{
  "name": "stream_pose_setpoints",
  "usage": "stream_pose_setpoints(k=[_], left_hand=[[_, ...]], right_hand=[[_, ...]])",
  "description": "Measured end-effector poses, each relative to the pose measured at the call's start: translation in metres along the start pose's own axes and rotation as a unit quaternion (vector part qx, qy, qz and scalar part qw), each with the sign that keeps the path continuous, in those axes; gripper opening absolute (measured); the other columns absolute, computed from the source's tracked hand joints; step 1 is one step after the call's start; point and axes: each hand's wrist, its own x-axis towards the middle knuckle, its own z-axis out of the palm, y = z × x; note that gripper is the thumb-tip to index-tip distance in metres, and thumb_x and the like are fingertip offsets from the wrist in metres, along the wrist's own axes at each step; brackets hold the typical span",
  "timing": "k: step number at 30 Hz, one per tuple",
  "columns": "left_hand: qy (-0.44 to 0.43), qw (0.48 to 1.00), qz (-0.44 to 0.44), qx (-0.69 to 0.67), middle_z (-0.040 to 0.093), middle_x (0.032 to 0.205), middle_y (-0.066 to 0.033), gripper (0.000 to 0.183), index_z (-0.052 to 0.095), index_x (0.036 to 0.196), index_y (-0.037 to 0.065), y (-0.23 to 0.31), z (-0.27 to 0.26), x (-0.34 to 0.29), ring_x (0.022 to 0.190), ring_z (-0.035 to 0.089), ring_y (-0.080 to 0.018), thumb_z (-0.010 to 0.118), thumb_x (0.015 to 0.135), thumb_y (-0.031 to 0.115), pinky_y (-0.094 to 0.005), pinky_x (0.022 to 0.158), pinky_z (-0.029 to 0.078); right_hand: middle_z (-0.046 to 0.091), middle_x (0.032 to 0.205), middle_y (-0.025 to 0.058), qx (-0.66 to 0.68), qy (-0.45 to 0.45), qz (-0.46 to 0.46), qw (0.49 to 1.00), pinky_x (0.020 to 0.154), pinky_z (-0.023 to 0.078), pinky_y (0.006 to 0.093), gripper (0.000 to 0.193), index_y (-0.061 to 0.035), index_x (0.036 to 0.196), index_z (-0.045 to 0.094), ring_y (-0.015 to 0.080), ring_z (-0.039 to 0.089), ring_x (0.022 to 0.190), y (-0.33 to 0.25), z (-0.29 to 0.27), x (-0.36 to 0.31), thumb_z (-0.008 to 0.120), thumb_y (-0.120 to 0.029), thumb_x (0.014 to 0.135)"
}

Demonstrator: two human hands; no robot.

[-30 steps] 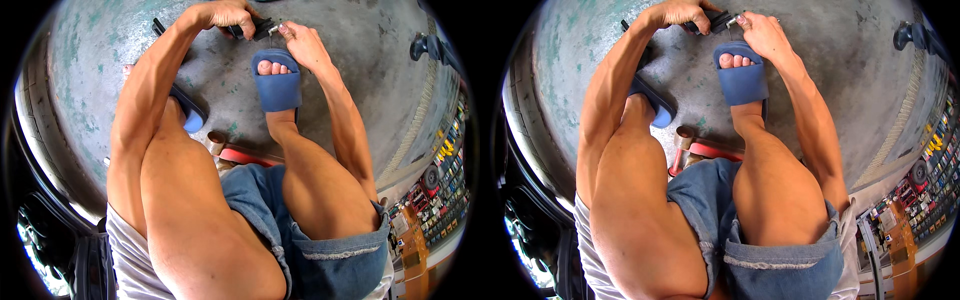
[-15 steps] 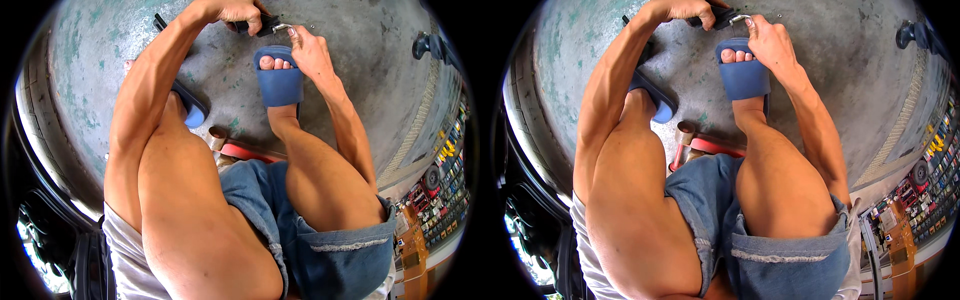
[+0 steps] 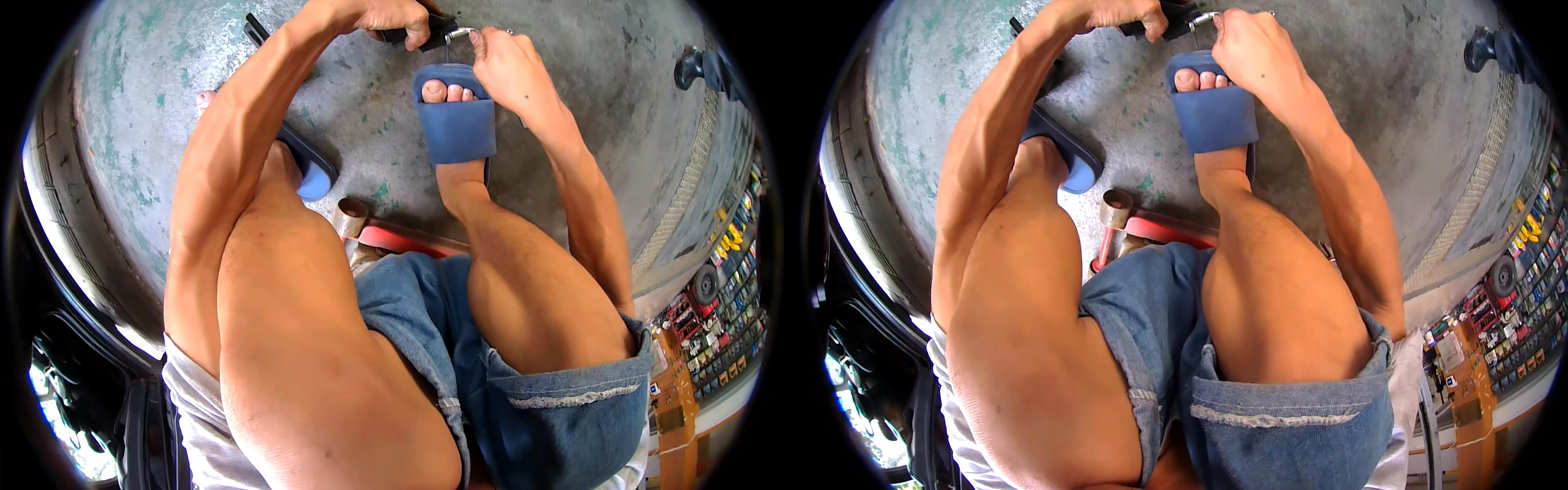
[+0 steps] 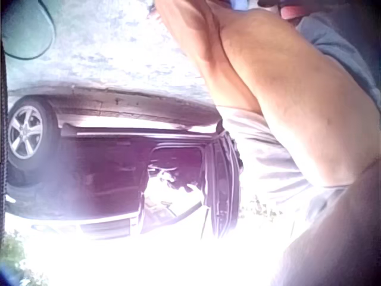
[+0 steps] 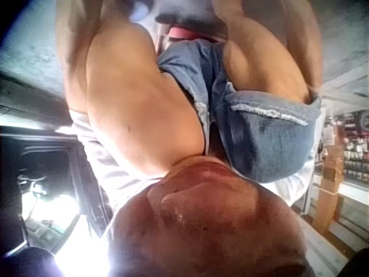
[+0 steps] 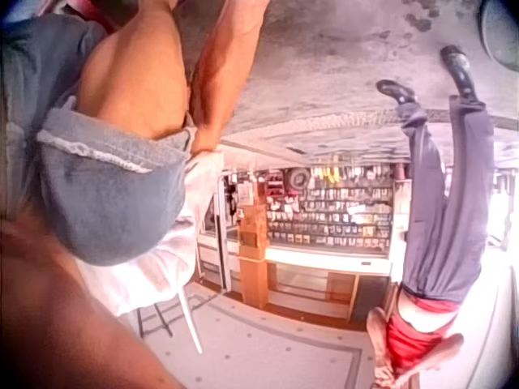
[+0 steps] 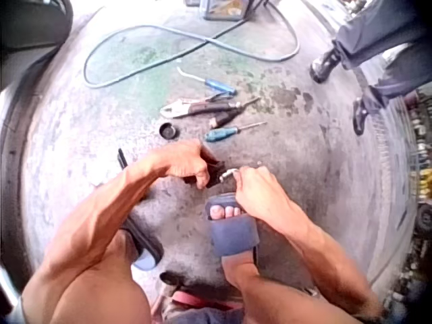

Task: The person disassembles and reassembles small mechanical and electrical hardware components by hand, inserting a spring-loaded rod into a plastic casing and using a screwdriver to make adjustments.

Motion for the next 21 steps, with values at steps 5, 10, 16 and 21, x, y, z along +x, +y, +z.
stream_pose_setpoints(k=[5, 10, 16, 21], left_hand=[[0.0, 0.999, -0.022, -0.026, 0.068, 0.075, -0.0047, 0.048, 0.075, 0.109, 0.001, 0.001, -0.001, -0.005, 0.068, 0.059, -0.0177, 0.076, 0.062, 0.013, -0.0355, 0.057, 0.046], [0.004, 1.0, 0.001, -0.004, 0.069, 0.079, -0.0049, 0.049, 0.075, 0.109, 0.001, 0.01, 0.0, -0.006, 0.072, 0.061, -0.0159, 0.074, 0.061, 0.01, -0.0338, 0.061, 0.048], [0.045, 0.998, 0.046, 0.02, 0.076, 0.104, -0.0139, 0.067, 0.07, 0.126, 0.003, -0.017, 0.004, 0.0, 0.087, 0.071, -0.0227, 0.074, 0.062, 0.023, -0.0352, 0.079, 0.056], [0.057, 0.997, -0.005, 0.043, 0.075, 0.109, -0.0144, 0.075, 0.067, 0.131, 0.004, -0.006, 0.01, -0.001, 0.098, 0.069, -0.0234, 0.073, 0.059, 0.021, -0.0326, 0.089, 0.052]], right_hand=[[0.064, 0.084, 0.0348, -0.039, -0.025, -0.035, 0.998, 0.077, 0.052, 0.0534, 0.027, 0.0077, 0.096, 0.067, 0.0527, 0.063, 0.085, 0.0, -0.001, 0.008, 0.053, -0.015, 0.095], [0.068, 0.083, 0.0219, -0.046, -0.084, -0.009, 0.995, 0.072, 0.056, 0.0442, 0.019, 0.0049, 0.096, 0.071, 0.0354, 0.067, 0.079, -0.015, -0.019, 0.009, 0.065, -0.011, 0.089], [0.065, 0.083, 0.0337, 0.007, -0.125, 0.018, 0.992, 0.073, 0.056, 0.0527, 0.022, 0.0038, 0.094, 0.069, 0.0494, 0.067, 0.084, -0.026, -0.021, 0.011, 0.057, -0.013, 0.088], [0.069, 0.094, 0.0315, 0.021, -0.094, 0.045, 0.994, 0.085, 0.055, 0.0536, 0.027, 0.0026, 0.1, 0.071, 0.0489, 0.067, 0.096, -0.005, -0.016, 0.016, 0.057, -0.018, 0.093]])
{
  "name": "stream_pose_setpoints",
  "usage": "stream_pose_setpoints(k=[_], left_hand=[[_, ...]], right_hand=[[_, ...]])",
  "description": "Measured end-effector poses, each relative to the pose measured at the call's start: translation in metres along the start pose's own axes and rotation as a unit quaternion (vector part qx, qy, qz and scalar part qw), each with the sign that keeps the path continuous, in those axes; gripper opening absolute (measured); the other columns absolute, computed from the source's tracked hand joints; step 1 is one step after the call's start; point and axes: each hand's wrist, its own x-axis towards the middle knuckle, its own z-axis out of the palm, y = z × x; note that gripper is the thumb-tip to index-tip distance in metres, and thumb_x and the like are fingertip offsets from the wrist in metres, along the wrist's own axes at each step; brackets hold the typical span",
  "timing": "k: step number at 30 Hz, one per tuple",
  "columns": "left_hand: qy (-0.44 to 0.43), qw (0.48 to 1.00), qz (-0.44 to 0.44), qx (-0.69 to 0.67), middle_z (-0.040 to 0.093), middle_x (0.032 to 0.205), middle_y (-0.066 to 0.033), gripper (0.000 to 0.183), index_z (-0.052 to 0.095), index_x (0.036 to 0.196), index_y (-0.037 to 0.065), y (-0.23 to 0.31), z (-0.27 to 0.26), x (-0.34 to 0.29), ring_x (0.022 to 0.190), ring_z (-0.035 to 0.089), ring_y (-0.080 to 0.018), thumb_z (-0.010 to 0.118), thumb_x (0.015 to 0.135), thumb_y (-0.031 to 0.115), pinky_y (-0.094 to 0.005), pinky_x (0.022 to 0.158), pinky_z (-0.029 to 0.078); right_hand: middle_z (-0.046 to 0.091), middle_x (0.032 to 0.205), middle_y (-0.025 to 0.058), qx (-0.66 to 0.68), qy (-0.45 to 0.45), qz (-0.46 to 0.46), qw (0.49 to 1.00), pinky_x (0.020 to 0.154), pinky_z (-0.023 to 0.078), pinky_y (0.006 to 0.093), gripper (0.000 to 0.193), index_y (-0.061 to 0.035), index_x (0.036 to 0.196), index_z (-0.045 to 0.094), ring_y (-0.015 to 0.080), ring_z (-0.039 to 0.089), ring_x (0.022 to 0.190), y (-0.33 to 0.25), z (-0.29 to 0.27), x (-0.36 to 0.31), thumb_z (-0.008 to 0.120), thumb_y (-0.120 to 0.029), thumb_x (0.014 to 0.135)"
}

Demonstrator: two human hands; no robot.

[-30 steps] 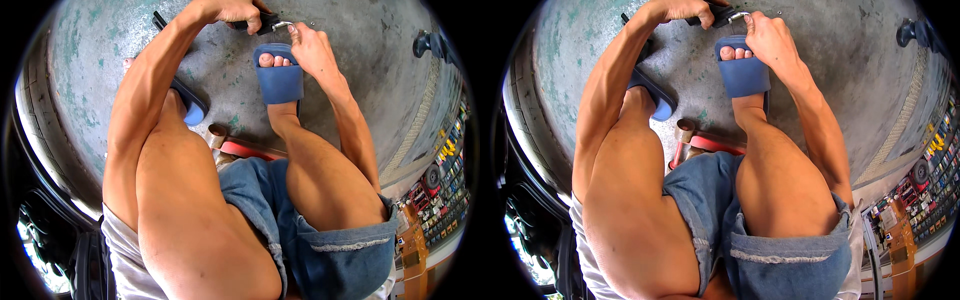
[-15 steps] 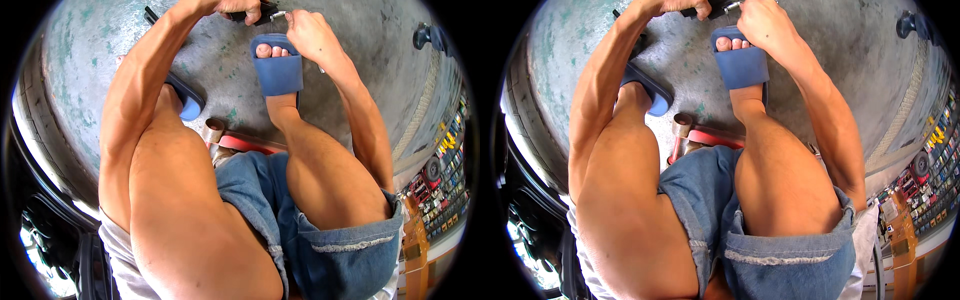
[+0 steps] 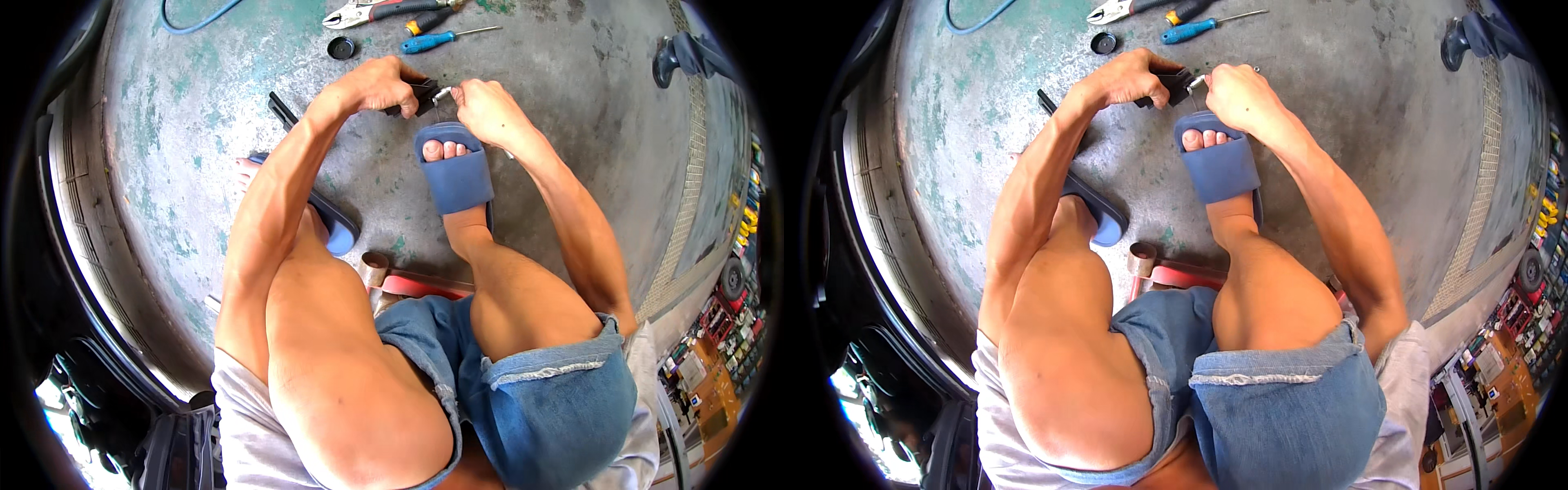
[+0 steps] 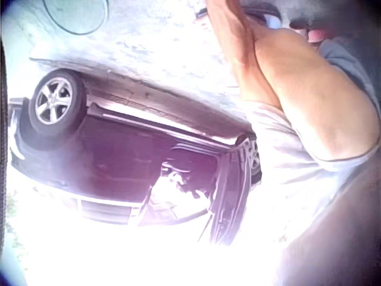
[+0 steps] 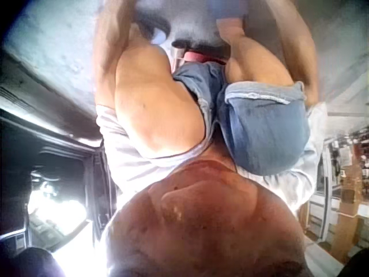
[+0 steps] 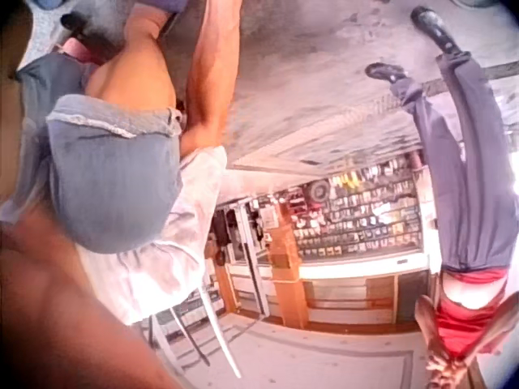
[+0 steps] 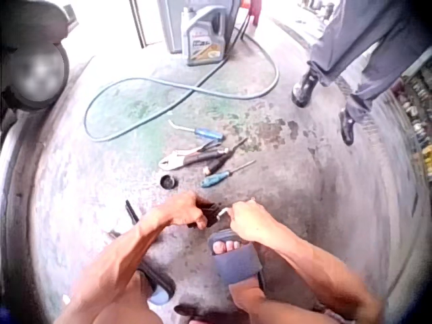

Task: The person disassembles and reassembles small mechanical and electrical hardware components by hand, inserting a spring-loaded rod into a plastic casing and using a screwdriver to make adjustments.

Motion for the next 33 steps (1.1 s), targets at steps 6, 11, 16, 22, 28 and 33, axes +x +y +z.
stream_pose_setpoints(k=[6, 11, 16, 22, 28, 33], left_hand=[[-0.02, 0.998, 0.012, -0.055, 0.075, 0.1, -0.0097, 0.075, 0.067, 0.132, 0.005, -0.013, -0.005, 0.01, 0.088, 0.067, -0.0189, 0.074, 0.058, 0.019, -0.0299, 0.08, 0.053], [-0.01, 1.0, -0.004, -0.023, 0.074, 0.099, -0.008, 0.076, 0.066, 0.133, 0.002, -0.01, -0.006, 0.006, 0.088, 0.066, -0.0176, 0.073, 0.058, 0.015, -0.0289, 0.079, 0.052], [-0.033, 0.999, 0.025, -0.035, 0.075, 0.105, -0.0131, 0.079, 0.065, 0.134, 0.003, -0.011, -0.006, 0.006, 0.094, 0.067, -0.0219, 0.072, 0.057, 0.018, -0.0308, 0.086, 0.052], [-0.029, 0.999, 0.032, -0.011, 0.075, 0.107, -0.0152, 0.083, 0.064, 0.135, 0.003, -0.012, -0.008, 0.007, 0.095, 0.068, -0.0231, 0.07, 0.055, 0.022, -0.0328, 0.086, 0.052], [-0.027, 0.999, 0.023, -0.02, 0.074, 0.101, -0.0147, 0.083, 0.063, 0.136, 0.002, -0.005, -0.01, -0.002, 0.091, 0.067, -0.0228, 0.07, 0.055, 0.021, -0.0325, 0.081, 0.052], [-0.047, 0.998, 0.019, -0.035, 0.073, 0.096, -0.0133, 0.083, 0.063, 0.136, 0.001, -0.001, -0.014, -0.002, 0.088, 0.066, -0.0216, 0.07, 0.055, 0.019, -0.0311, 0.077, 0.052]], right_hand=[[0.065, 0.095, 0.0339, 0.047, 0.048, -0.03, 0.997, 0.083, 0.049, 0.0543, 0.032, 0.0056, 0.101, 0.067, 0.0505, 0.063, 0.099, 0.008, 0.007, 0.006, 0.052, -0.022, 0.102], [0.067, 0.1, 0.0299, -0.051, 0.026, -0.014, 0.998, 0.085, 0.051, 0.0526, 0.03, 0.0042, 0.104, 0.066, 0.0496, 0.063, 0.099, 0.002, -0.01, 0.002, 0.054, -0.023, 0.101], [0.07, 0.094, 0.0249, 0.044, 0.047, -0.048, 0.997, 0.078, 0.05, 0.0478, 0.03, -0.0016, 0.112, 0.065, 0.0472, 0.065, 0.09, 0.028, 0.016, 0.007, 0.051, -0.028, 0.106], [0.066, 0.083, 0.0181, 0.114, 0.114, -0.082, 0.983, 0.072, 0.051, 0.0392, 0.028, -0.0053, 0.116, 0.066, 0.0286, 0.062, 0.073, 0.051, 0.046, 0.012, 0.054, -0.029, 0.106], [0.069, 0.084, 0.0206, 0.225, 0.172, -0.024, 0.959, 0.075, 0.053, 0.0398, 0.026, -0.0096, 0.119, 0.067, 0.0337, 0.067, 0.078, 0.042, 0.055, 0.003, 0.059, -0.028, 0.103], [0.069, 0.086, 0.0174, 0.269, 0.154, -0.039, 0.95, 0.075, 0.053, 0.0355, 0.026, -0.0067, 0.119, 0.068, 0.0281, 0.065, 0.076, 0.045, 0.066, 0.013, 0.061, -0.025, 0.102]])
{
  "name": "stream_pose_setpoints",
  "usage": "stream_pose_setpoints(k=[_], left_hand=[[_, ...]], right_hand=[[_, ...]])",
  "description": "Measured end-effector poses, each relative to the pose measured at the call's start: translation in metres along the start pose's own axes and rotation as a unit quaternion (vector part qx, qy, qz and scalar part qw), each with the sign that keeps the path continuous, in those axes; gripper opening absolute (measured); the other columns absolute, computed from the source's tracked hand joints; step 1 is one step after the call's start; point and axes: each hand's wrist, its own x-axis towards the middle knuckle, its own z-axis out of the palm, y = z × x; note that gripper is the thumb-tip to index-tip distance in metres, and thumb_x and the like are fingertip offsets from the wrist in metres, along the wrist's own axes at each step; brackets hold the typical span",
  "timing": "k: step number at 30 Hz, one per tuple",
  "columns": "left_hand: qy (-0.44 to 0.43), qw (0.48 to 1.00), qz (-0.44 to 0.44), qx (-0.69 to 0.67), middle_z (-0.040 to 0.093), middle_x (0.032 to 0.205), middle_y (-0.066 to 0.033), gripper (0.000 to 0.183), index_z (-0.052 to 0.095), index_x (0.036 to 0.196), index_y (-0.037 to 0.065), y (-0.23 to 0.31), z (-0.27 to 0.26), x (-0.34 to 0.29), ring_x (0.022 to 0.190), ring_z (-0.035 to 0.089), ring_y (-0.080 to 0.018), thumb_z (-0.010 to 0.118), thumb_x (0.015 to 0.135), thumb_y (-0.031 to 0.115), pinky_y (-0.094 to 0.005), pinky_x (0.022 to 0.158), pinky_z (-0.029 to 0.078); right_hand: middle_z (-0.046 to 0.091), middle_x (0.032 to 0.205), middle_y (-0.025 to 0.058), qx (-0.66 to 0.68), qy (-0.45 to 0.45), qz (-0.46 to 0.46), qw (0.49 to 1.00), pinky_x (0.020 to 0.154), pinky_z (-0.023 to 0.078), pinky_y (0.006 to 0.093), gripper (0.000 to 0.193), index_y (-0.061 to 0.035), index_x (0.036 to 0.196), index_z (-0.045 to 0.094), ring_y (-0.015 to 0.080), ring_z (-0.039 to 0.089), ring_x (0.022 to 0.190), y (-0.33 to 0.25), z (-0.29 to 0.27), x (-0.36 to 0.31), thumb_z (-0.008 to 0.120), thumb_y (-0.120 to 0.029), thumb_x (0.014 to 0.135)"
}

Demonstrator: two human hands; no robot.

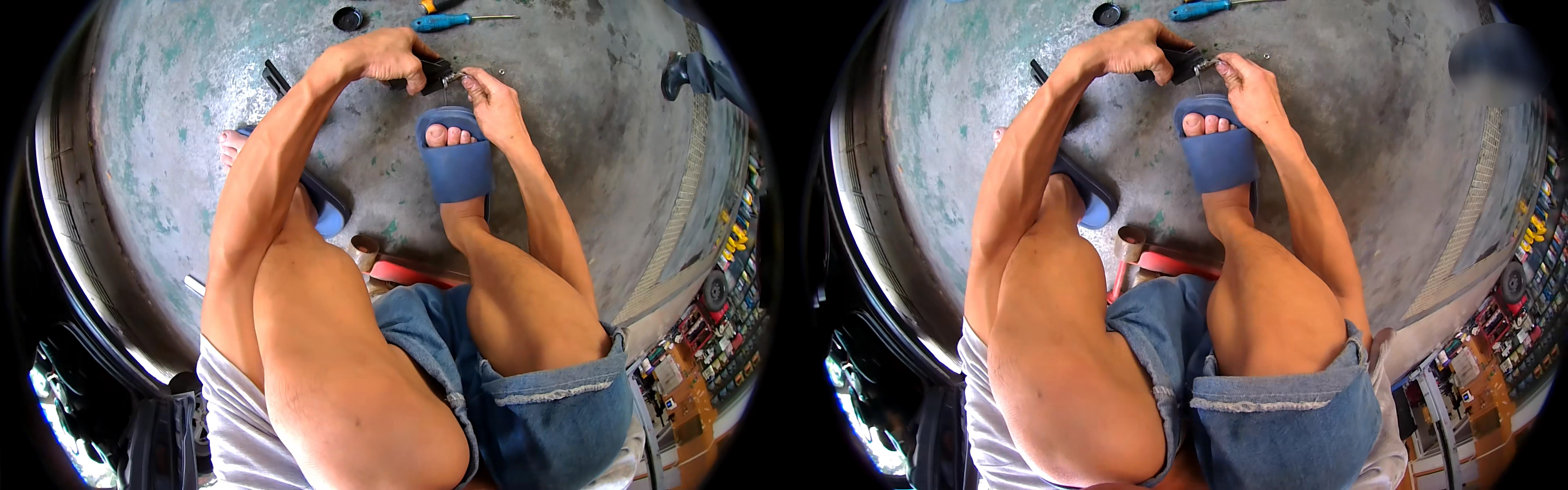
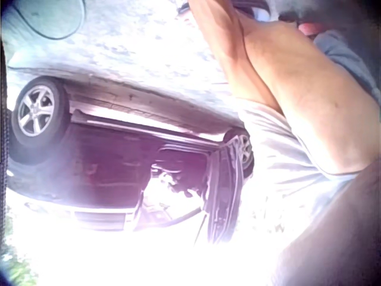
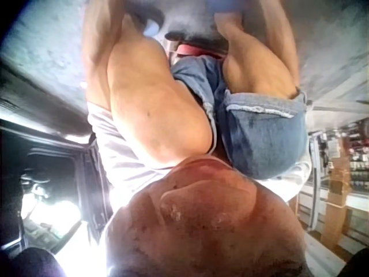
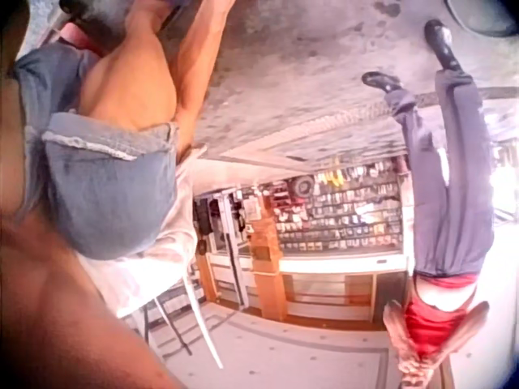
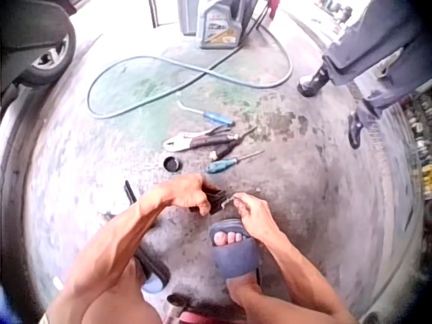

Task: The person disassembles and reassembles small mechanical and electrical hardware components by hand, inserting a spring-loaded rod into a plastic casing and using a screwdriver to make adjustments.

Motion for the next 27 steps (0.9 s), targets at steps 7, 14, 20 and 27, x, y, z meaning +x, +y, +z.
stream_pose_setpoints(k=[7, 14, 20, 27], left_hand=[[0.012, 0.999, 0.024, -0.041, 0.073, 0.094, -0.01, 0.08, 0.064, 0.135, 0.001, -0.013, 0.008, 0.005, 0.085, 0.065, -0.0207, 0.07, 0.057, 0.018, -0.0319, 0.074, 0.051], [0.008, 1.0, 0.003, -0.015, 0.073, 0.096, -0.0105, 0.078, 0.065, 0.133, 0.002, -0.009, 0.005, 0.007, 0.086, 0.065, -0.0207, 0.07, 0.057, 0.016, -0.0314, 0.076, 0.051], [0.025, 0.999, 0.01, -0.026, 0.073, 0.094, -0.0104, 0.077, 0.065, 0.133, 0.003, -0.012, 0.007, 0.004, 0.083, 0.064, -0.0211, 0.07, 0.057, 0.018, -0.0326, 0.073, 0.051], [0.023, 0.999, -0.01, -0.029, 0.072, 0.091, -0.0106, 0.077, 0.065, 0.133, 0.002, -0.001, 0.008, -0.005, 0.076, 0.064, -0.0197, 0.072, 0.058, 0.017, -0.0323, 0.066, 0.052]], right_hand=[[0.07, 0.087, 0.0113, -0.012, 0.002, -0.045, 0.999, 0.075, 0.053, 0.0335, 0.026, -0.0054, 0.119, 0.068, 0.0183, 0.064, 0.079, -0.005, 0.002, 0.0, 0.06, -0.025, 0.103], [0.055, 0.077, -0.0008, 0.141, -0.059, -0.016, 0.988, 0.067, 0.044, 0.0252, 0.034, -0.0011, 0.121, 0.066, 0.0094, 0.05, 0.072, 0.017, -0.012, 0.005, 0.055, -0.03, 0.107], [0.056, 0.079, -0.0001, 0.134, -0.1, -0.018, 0.986, 0.067, 0.044, 0.0241, 0.034, 0.0001, 0.123, 0.065, 0.0088, 0.05, 0.074, 0.016, -0.012, 0.011, 0.056, -0.027, 0.106], [0.059, 0.076, 0.001, 0.089, -0.091, 0.015, 0.992, 0.066, 0.046, 0.0268, 0.031, -0.0035, 0.121, 0.067, 0.0106, 0.052, 0.069, 0.005, -0.012, 0.005, 0.056, -0.028, 0.106]])
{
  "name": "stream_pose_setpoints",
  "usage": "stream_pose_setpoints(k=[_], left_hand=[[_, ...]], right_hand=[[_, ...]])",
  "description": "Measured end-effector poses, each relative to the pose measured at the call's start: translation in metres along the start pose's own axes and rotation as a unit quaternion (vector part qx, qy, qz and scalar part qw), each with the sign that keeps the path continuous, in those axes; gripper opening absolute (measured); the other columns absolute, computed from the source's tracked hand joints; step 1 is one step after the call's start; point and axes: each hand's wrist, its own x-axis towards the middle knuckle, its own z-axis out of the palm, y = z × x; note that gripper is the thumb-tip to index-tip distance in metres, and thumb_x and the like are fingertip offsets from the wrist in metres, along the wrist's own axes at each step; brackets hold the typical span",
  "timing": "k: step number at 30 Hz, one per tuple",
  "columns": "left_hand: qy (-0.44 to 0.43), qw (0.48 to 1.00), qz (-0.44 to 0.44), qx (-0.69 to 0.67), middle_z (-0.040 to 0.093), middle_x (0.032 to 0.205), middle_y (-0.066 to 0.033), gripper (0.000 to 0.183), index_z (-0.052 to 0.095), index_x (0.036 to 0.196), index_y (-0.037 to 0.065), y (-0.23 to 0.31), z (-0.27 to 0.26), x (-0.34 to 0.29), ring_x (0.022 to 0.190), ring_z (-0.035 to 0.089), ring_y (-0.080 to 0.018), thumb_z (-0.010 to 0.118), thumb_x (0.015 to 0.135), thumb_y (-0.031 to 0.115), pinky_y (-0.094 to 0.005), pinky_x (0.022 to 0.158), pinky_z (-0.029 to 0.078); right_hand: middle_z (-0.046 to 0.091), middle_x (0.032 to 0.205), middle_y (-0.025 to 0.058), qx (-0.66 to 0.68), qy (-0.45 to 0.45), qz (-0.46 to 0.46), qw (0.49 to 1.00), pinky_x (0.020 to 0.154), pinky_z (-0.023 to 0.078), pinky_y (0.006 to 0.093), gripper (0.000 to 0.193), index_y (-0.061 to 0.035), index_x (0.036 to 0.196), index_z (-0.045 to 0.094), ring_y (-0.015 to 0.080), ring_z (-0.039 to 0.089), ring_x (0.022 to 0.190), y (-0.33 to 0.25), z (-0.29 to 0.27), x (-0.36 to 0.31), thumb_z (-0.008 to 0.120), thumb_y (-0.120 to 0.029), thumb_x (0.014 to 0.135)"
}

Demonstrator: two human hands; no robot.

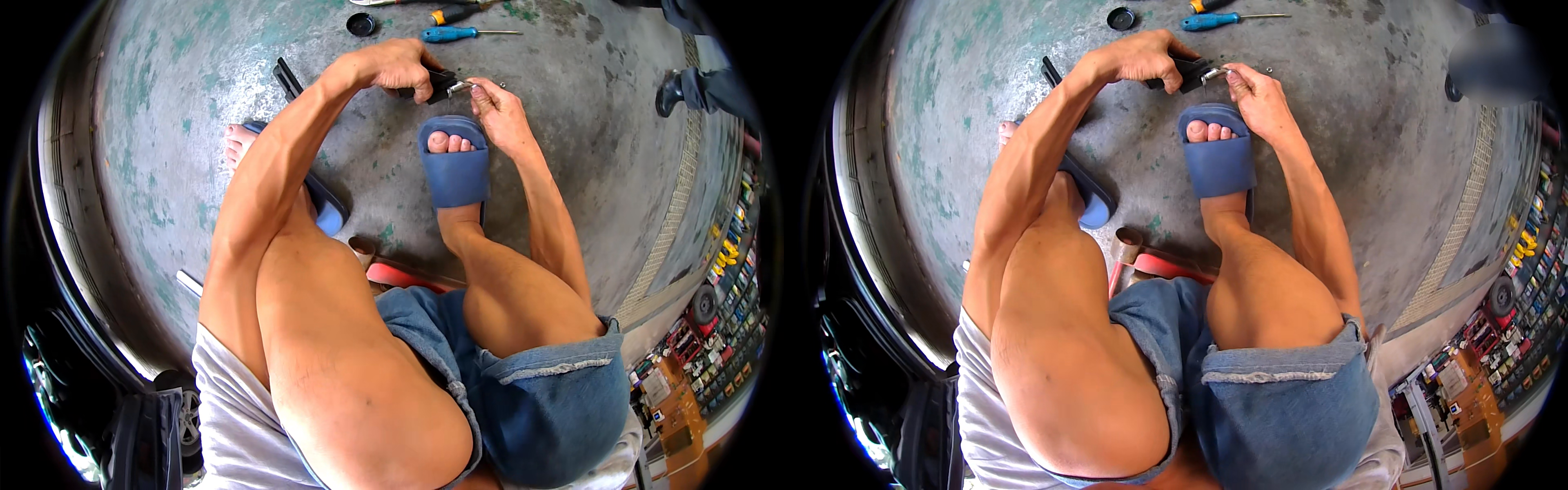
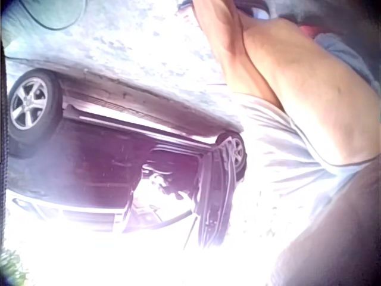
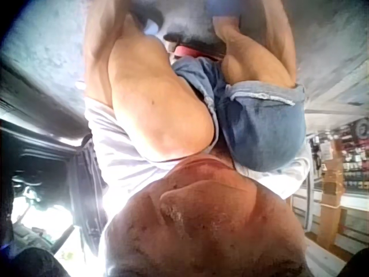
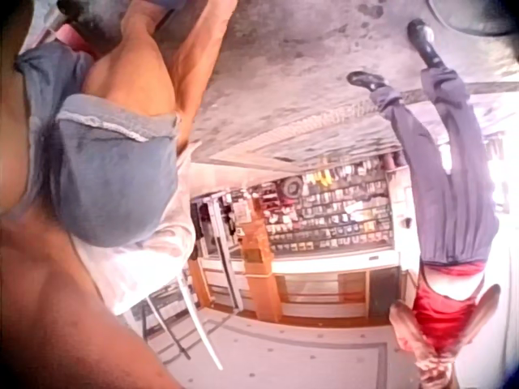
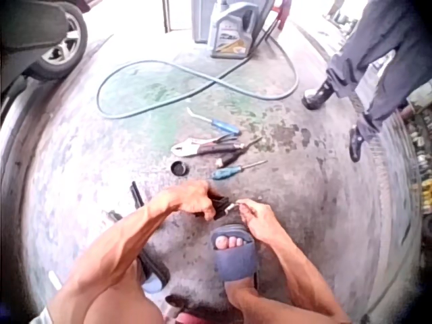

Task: The person disassembles and reassembles small mechanical and electrical hardware components by hand, inserting a spring-loaded rod into a plastic casing and using a screwdriver to make adjustments.

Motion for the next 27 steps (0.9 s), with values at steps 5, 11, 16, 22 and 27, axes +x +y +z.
stream_pose_setpoints(k=[5, 11, 16, 22, 27], left_hand=[[0.018, 0.998, 0.022, -0.049, 0.069, 0.086, -0.0059, 0.075, 0.066, 0.133, 0.002, -0.011, 0.004, -0.001, 0.069, 0.06, -0.0147, 0.073, 0.06, 0.017, -0.0299, 0.057, 0.052], [0.044, 0.999, 0.006, -0.029, 0.073, 0.095, -0.0102, 0.073, 0.068, 0.129, 0.002, -0.01, 0.01, 0.001, 0.08, 0.066, -0.0199, 0.071, 0.057, 0.015, -0.0316, 0.069, 0.054], [0.057, 0.998, 0.008, -0.006, 0.072, 0.082, -0.0125, 0.064, 0.074, 0.122, 0.007, 0.0, 0.01, -0.004, 0.071, 0.066, -0.0226, 0.073, 0.058, 0.014, -0.0342, 0.062, 0.054], [0.021, 0.997, 0.053, 0.045, 0.07, 0.075, -0.0159, 0.038, 0.075, 0.096, 0.003, 0.005, 0.006, -0.004, 0.069, 0.066, -0.0248, 0.073, 0.06, 0.014, -0.0406, 0.062, 0.05], [0.047, 0.997, 0.033, 0.053, 0.071, 0.076, -0.0155, 0.041, 0.076, 0.098, 0.005, 0.011, 0.003, -0.004, 0.07, 0.067, -0.026, 0.073, 0.059, 0.015, -0.0408, 0.063, 0.052]], right_hand=[[0.058, 0.073, 0.0025, -0.119, 0.019, -0.038, 0.992, 0.066, 0.047, 0.0282, 0.031, -0.002, 0.118, 0.067, 0.0108, 0.054, 0.068, -0.021, 0.006, -0.004, 0.055, -0.028, 0.106], [0.067, 0.075, 0.0167, -0.2, 0.099, -0.03, 0.974, 0.071, 0.05, 0.0395, 0.034, -0.0033, 0.103, 0.07, 0.0265, 0.066, 0.072, -0.028, 0.013, -0.015, 0.053, -0.032, 0.105], [0.07, 0.08, 0.0189, -0.233, 0.115, -0.009, 0.966, 0.074, 0.051, 0.0423, 0.032, -0.0039, 0.098, 0.069, 0.0336, 0.069, 0.077, -0.031, 0.018, -0.017, 0.052, -0.03, 0.104], [0.068, 0.07, 0.0212, -0.235, 0.14, 0.048, 0.961, 0.074, 0.054, 0.0459, 0.033, -0.0042, 0.092, 0.07, 0.0375, 0.071, 0.071, -0.051, 0.025, -0.028, 0.053, -0.031, 0.101], [0.07, 0.082, 0.0231, -0.217, 0.126, 0.116, 0.961, 0.076, 0.052, 0.046, 0.035, -0.0031, 0.094, 0.069, 0.0422, 0.068, 0.082, -0.069, 0.027, -0.032, 0.052, -0.032, 0.102]])
